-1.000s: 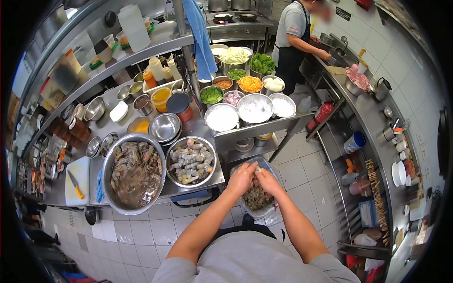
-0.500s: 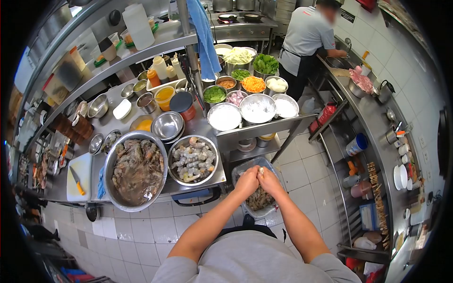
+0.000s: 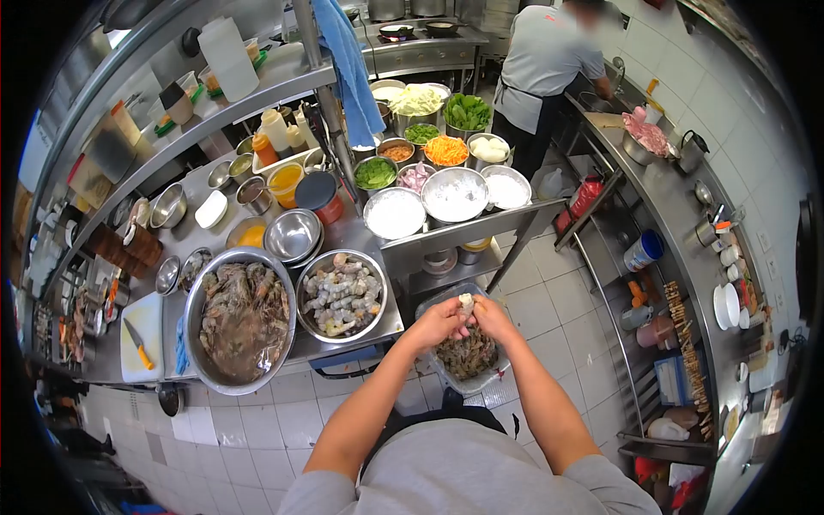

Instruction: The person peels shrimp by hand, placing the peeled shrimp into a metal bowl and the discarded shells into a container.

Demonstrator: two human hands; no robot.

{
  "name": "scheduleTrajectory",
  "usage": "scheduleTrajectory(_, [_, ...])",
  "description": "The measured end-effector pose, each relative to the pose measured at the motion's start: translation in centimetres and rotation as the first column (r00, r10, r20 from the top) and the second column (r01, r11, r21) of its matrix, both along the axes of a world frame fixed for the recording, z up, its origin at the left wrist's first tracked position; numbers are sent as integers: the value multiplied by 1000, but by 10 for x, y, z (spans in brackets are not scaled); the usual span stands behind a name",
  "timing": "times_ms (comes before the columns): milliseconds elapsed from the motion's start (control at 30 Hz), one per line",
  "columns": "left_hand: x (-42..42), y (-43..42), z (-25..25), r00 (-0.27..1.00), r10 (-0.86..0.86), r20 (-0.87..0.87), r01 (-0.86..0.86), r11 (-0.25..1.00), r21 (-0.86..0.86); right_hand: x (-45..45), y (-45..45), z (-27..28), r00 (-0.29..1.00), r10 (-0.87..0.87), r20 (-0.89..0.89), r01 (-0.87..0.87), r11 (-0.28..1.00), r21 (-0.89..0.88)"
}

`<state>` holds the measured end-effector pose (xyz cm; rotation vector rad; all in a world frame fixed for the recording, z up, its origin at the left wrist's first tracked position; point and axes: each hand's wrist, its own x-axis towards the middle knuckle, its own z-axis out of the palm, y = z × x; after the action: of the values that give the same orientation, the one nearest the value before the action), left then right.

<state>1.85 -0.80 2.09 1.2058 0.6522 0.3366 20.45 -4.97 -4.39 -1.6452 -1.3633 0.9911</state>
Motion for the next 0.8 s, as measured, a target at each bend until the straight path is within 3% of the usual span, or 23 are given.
scheduleTrajectory(33, [-1, -1, 2, 996, 12, 87, -3, 995, -96, 0, 0, -2, 997, 12, -78, -17, 998, -57])
scheduleTrajectory(200, [-3, -3, -2, 993, 29, 111, -19, 995, -97, -7, 3, -5, 973, -33, -230, -4, 987, -160])
scheduleTrajectory(267, [-4, -5, -11, 995, 33, 91, -25, 996, -82, -9, 1, 4, 989, -47, 142, 70, 984, -164])
scheduleTrajectory(300, [-3, -6, -13, 996, 70, 61, -65, 994, -83, -8, 2, -2, 989, -51, 142, 74, 984, -163])
scheduleTrajectory(367, [-1, -8, -16, 994, 104, 31, -102, 991, -83, -8, 4, -15, 885, -115, 451, 199, 969, -144])
scheduleTrajectory(500, [0, -15, -9, 950, 302, 77, -286, 943, -171, 1, -3, -20, 866, -123, 484, 262, 937, -230])
scheduleTrajectory(600, [0, -15, -16, 899, 425, 106, -396, 892, -220, 3, -13, -33, 873, -129, 470, 198, 975, -100])
scheduleTrajectory(667, [-2, -14, -19, 876, 469, 112, -435, 869, -234, 2, -16, -42, 783, -178, 596, 128, 984, 124])
scheduleTrajectory(700, [-1, -15, -18, 864, 488, 122, -453, 861, -231, 0, -17, -34, 784, -177, 595, 128, 984, 124])
scheduleTrajectory(733, [1, -15, -20, 852, 505, 134, -469, 853, -229, -1, -18, -16, 950, -67, 306, 67, 998, 10])
scheduleTrajectory(767, [3, -14, -21, 852, 505, 135, -469, 853, -229, -4, -21, 2, 999, 27, -27, -29, 997, -77])
scheduleTrajectory(800, [5, -12, -27, 846, 508, 162, -494, 861, -121, -9, -26, 13, 999, 26, -26, -28, 997, -77])
